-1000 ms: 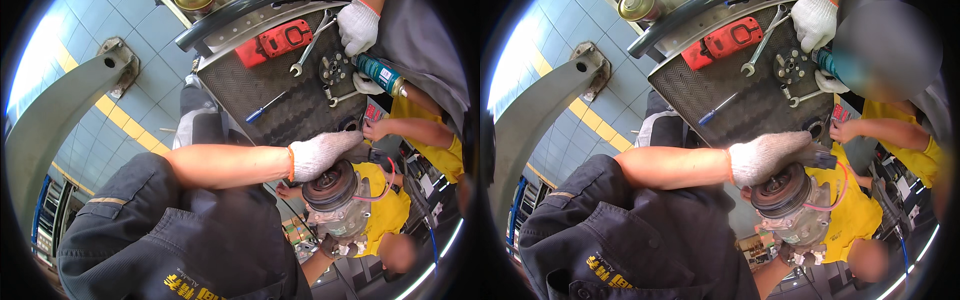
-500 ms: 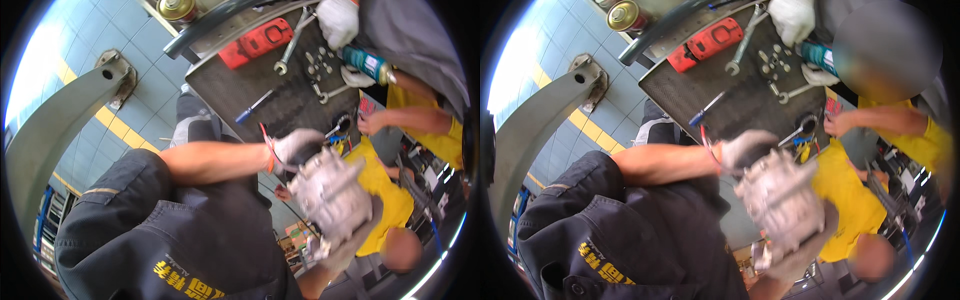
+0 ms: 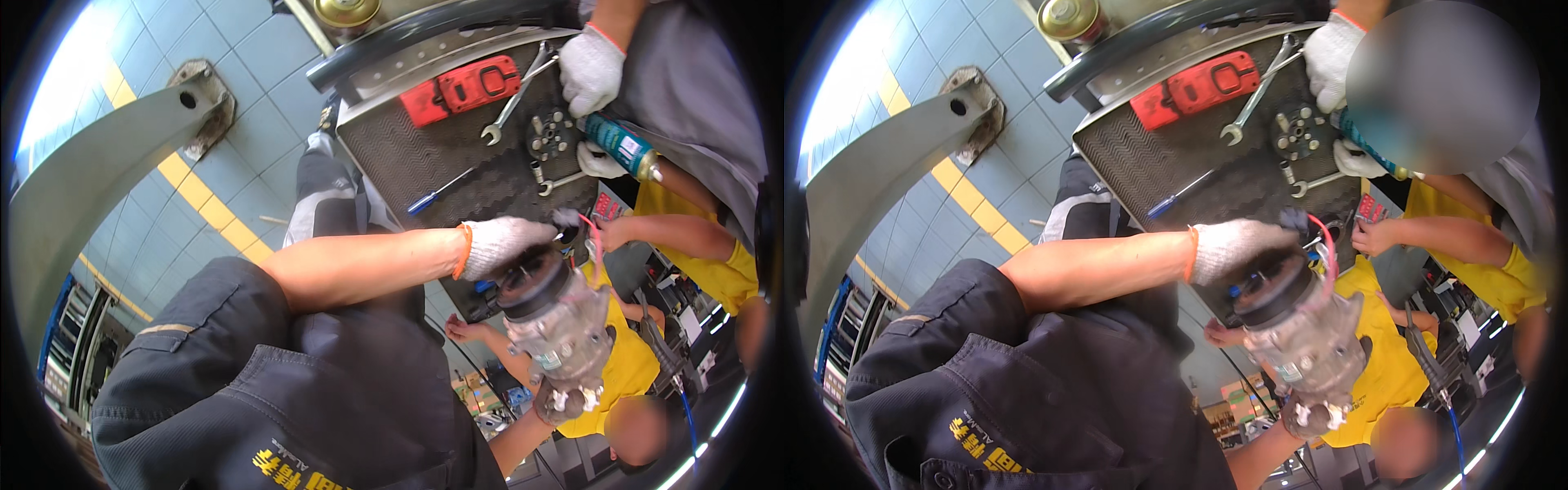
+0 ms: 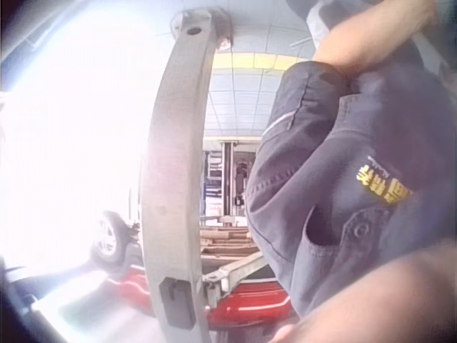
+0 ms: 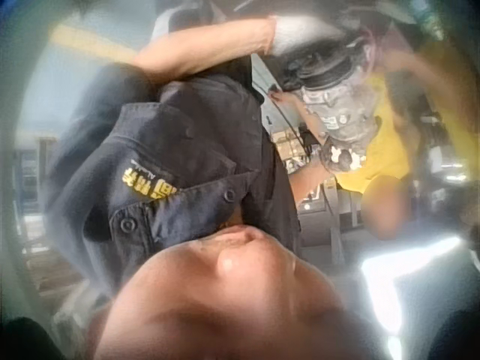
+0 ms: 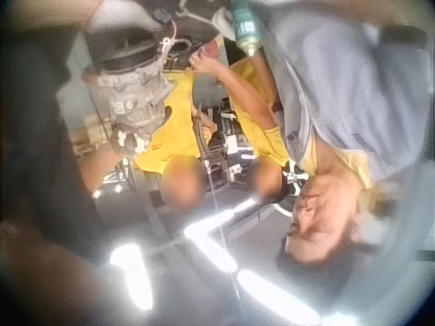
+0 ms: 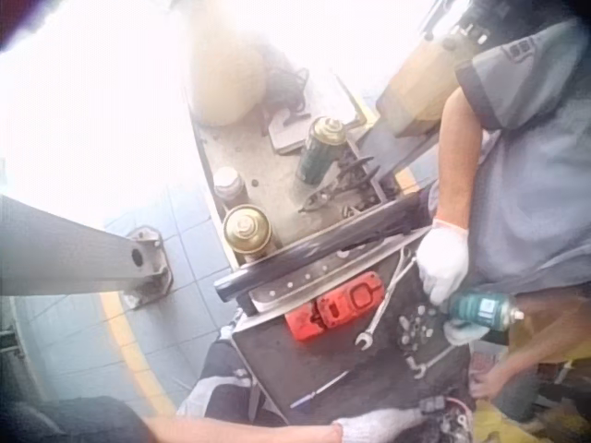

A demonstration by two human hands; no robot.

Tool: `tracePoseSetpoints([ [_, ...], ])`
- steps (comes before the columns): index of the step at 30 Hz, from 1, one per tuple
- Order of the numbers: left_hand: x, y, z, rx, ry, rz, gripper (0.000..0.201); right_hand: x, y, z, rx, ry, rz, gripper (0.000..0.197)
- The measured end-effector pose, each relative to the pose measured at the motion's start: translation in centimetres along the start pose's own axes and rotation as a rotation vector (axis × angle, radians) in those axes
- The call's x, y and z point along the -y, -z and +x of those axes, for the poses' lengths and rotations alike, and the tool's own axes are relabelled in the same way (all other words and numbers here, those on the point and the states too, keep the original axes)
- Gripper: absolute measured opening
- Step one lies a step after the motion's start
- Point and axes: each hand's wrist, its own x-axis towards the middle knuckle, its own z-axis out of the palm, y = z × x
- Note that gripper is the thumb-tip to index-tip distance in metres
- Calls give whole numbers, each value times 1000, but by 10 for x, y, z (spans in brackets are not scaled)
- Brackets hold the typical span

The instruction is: The person disassembles a mechanical assembly on a workbench, using pliers and a screwdriver to remove a retaining clip and internal components. They then reassemble the unit by inserting a spring and reattaching the cover, with another person assisting by handing over parts and spraying lubricant.

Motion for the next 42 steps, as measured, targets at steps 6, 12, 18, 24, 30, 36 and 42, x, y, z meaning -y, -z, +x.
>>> tracePoseSetpoints([
  [6, -7, -23, -36, 56, 104, 257, 41, -14, 9, -11, -122, -98, 51, 102],
  [12, -9, -41, -52, 184, -88, 450, 53, -7, -2, -12, -125, -147, 76, 97],
  [18, -19, -54, -62, 205, -96, 545, 54, -10, -4, -11, -118, -189, 156, 93],
  [24, -14, -49, -56, 236, -282, 687, 98, -23, -25, -2, -95, -244, 327, 88],
  [30, -20, -47, -77, -105, -434, 991, 145, -52, -79, 25, 47, -395, 784, 84],
  [36, -35, -81, -100, -501, -540, 1434, 132, -79, -153, 63, 379, -639, 1478, 80],
  [42, -62, -103, -95, -616, -579, 1685, 125, -87, -196, 81, 776, -590, 1854, 76],
])
